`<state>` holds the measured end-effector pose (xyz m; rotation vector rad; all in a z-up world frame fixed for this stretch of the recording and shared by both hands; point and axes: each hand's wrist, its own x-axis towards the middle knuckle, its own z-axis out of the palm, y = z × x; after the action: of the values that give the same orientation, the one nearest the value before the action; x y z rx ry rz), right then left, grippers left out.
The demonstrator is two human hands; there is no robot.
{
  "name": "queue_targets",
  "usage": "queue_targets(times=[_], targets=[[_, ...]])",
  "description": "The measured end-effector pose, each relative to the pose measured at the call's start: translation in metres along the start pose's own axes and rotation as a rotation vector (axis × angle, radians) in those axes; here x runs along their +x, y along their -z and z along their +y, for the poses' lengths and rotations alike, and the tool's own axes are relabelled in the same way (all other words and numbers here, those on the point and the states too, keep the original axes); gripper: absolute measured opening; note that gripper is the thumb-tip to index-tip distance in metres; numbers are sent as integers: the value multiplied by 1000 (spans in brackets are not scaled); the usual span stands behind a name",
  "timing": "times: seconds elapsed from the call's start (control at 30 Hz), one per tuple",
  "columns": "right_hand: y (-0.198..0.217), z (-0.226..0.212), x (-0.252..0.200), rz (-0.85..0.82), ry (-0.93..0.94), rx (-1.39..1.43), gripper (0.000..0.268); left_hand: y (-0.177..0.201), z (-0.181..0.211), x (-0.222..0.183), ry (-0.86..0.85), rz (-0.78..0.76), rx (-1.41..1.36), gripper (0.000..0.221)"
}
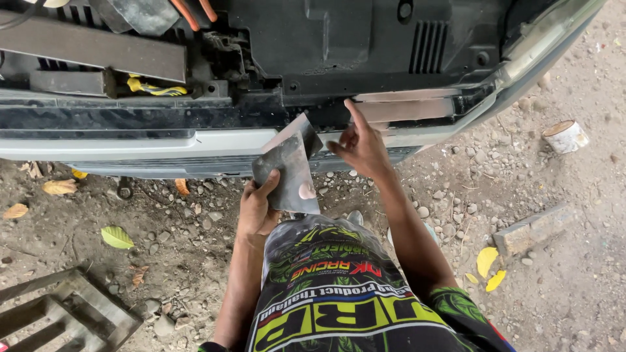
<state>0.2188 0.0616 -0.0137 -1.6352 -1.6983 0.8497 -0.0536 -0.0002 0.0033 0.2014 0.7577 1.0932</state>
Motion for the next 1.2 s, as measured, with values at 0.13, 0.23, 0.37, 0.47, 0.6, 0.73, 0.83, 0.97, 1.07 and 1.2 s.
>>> queue_targets(times=[0.13, 0.23, 0.37, 0.47, 0.6, 0.73, 0.83, 0.97, 1.07, 1.2], targets=[[21, -7, -54, -54, 89, 7, 102, -7, -10, 2, 8, 12, 18, 30], [24, -10, -84, -175, 231, 67, 95, -23, -21, 1, 73, -58, 35, 31], [37, -16, -98, -367, 285, -343, 90, -38, -43, 4, 160, -25, -23, 34], [43, -8, -109, -382, 285, -440, 89, -32, -61, 6, 157, -103, -88, 33], [53, 3, -127, -402, 230, -317, 83, -54, -61, -1, 195, -21, -101, 32], [56, 47, -136, -345, 544, -527, 45, -73, -62, -4, 114, -102, -41, 32], [62, 76, -128, -295, -86, 64, 54, -86, -84, -4, 172, -129, 139, 36], [73, 72, -120, -142, -196, 1682, 53, -110, -123, -2, 269, -306, 153, 36], [88, 71, -130, -28, -139, 1824, 52, -120, -148, 0, 327, -255, 235, 35], [104, 96, -144, 141, -311, 1790, 56, -114, -185, 7, 347, -248, 481, 37]])
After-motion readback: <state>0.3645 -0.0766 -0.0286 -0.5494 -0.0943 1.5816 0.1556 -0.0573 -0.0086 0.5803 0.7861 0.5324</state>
